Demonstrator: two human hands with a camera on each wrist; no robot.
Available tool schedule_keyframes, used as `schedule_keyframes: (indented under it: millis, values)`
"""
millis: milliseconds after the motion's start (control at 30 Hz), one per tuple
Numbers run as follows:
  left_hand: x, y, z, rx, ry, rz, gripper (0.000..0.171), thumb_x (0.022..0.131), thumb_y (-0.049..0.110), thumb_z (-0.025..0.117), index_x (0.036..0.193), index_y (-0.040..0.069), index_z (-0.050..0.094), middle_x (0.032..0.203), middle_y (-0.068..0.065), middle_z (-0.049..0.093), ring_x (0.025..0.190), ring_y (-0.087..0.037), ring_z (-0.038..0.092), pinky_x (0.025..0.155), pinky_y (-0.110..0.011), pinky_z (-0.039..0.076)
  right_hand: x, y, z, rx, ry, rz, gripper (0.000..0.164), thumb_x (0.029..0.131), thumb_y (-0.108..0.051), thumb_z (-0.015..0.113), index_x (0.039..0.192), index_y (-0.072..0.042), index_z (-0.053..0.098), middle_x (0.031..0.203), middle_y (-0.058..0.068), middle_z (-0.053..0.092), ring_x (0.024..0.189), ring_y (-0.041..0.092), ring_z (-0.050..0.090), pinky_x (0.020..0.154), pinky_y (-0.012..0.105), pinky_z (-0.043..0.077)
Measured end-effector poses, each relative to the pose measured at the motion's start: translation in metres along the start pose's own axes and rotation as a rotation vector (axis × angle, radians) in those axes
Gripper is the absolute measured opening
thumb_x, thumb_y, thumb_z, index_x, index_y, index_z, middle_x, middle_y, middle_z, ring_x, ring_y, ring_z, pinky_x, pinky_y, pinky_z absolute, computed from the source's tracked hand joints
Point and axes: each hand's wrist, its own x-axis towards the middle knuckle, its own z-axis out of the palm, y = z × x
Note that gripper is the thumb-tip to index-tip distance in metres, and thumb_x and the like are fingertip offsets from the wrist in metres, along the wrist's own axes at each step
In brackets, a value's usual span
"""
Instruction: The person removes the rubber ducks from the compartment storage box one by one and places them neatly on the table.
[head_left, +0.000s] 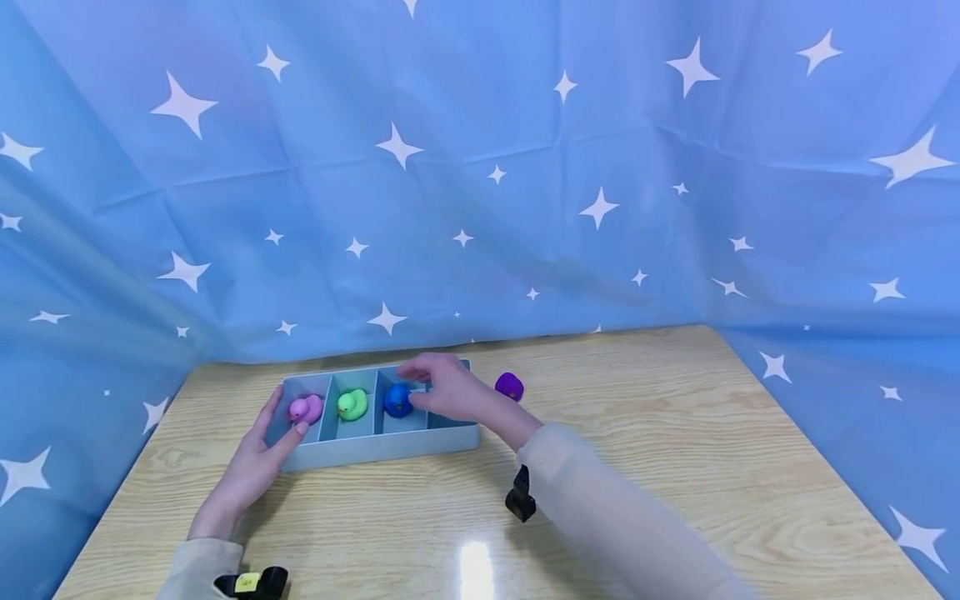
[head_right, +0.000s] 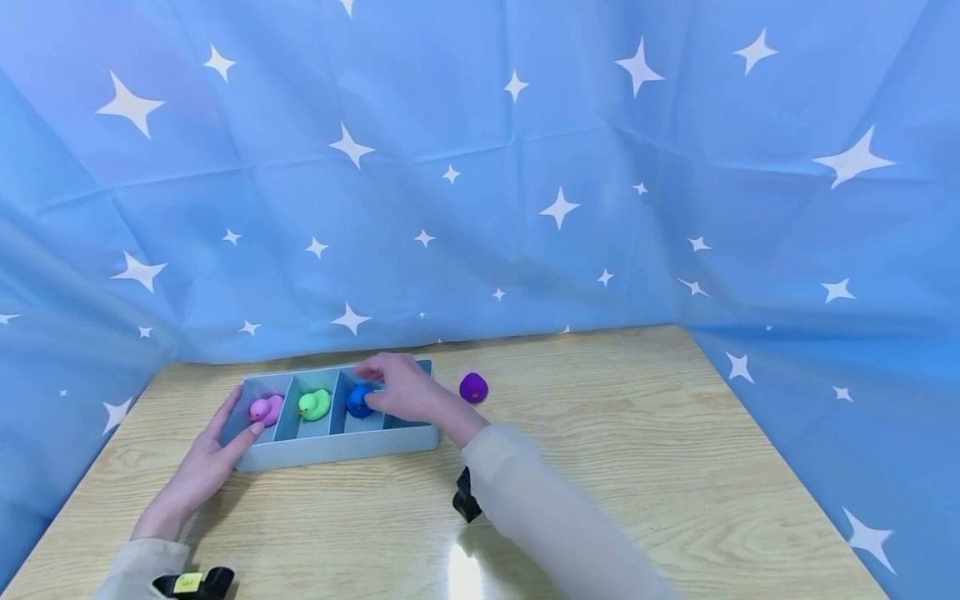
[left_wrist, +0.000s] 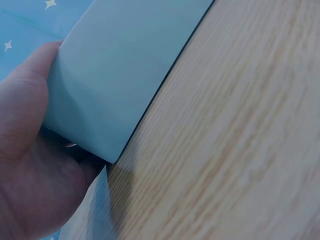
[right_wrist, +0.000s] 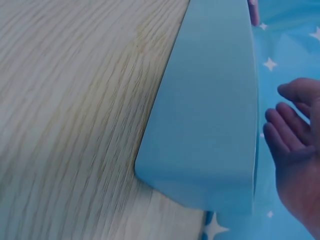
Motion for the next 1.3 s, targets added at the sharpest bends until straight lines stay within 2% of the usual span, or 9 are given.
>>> schedule_keyframes:
  millis: [200, 300, 500, 700, 900, 1300]
  values:
    - [0.001, -0.001, -0.001, -0.010, -0.005, -0.006, 0.093, 0.104, 0.052, 0.055, 0.163, 0.032, -0.014, 0.169, -0.021, -0.009, 0.152, -0.051, -0.007, 0.114, -0.077, 0.007, 0.011, -0.006, 0.006, -0.066, -0.036, 0.022, 0.042, 0.096, -0.003, 0.070, 0.138, -0.004, 0.064, 0.135, 0.008, 0.066, 0.125, 0.022, 0.061, 0.105, 0.034, 0.050]
    - [0.001, -0.001, -0.001, -0.012, -0.007, -0.010, 0.093, 0.104, 0.051, 0.055, 0.163, 0.032, -0.014, 0.170, -0.020, -0.009, 0.152, -0.050, -0.008, 0.114, -0.077, 0.006, 0.015, -0.007, 0.006, -0.087, -0.064, 0.036, 0.042, 0.097, -0.004, 0.069, 0.139, -0.004, 0.063, 0.135, 0.008, 0.066, 0.125, 0.021, 0.061, 0.103, 0.029, 0.050]
    - [0.000, -0.001, -0.004, -0.001, -0.009, -0.003, 0.094, 0.104, 0.051, 0.055, 0.163, 0.030, -0.014, 0.169, -0.022, -0.008, 0.152, -0.052, -0.006, 0.114, -0.077, 0.007, 0.023, -0.008, 0.008, -0.141, -0.123, 0.058, 0.045, 0.095, -0.002, 0.071, 0.139, -0.003, 0.062, 0.134, 0.010, 0.066, 0.125, 0.023, 0.061, 0.103, 0.030, 0.050]
    - [-0.002, 0.002, -0.005, -0.011, -0.002, 0.018, 0.093, 0.104, 0.049, 0.056, 0.164, 0.028, -0.013, 0.169, -0.023, -0.007, 0.152, -0.052, -0.006, 0.114, -0.077, 0.007, 0.033, -0.008, 0.012, -0.286, -0.169, 0.035, 0.045, 0.095, -0.003, 0.071, 0.140, -0.005, 0.063, 0.136, 0.007, 0.066, 0.127, 0.020, 0.059, 0.106, 0.028, 0.047]
    - [-0.002, 0.002, -0.002, -0.022, -0.006, 0.038, 0.093, 0.105, 0.046, 0.056, 0.165, 0.026, -0.012, 0.169, -0.023, -0.006, 0.152, -0.051, -0.006, 0.114, -0.076, 0.006, 0.040, -0.005, 0.017, -0.405, -0.175, 0.014, 0.043, 0.094, -0.003, 0.071, 0.137, -0.006, 0.065, 0.136, 0.006, 0.066, 0.126, 0.018, 0.058, 0.107, 0.027, 0.045]
    - [0.001, -0.002, -0.002, -0.036, -0.001, 0.022, 0.093, 0.104, 0.048, 0.057, 0.164, 0.028, -0.012, 0.169, -0.022, -0.005, 0.152, -0.050, -0.006, 0.115, -0.075, 0.005, 0.043, -0.002, 0.020, -0.450, -0.214, -0.033, 0.036, 0.095, 0.001, 0.069, 0.130, -0.007, 0.071, 0.127, 0.005, 0.069, 0.117, 0.016, 0.061, 0.105, 0.027, 0.047]
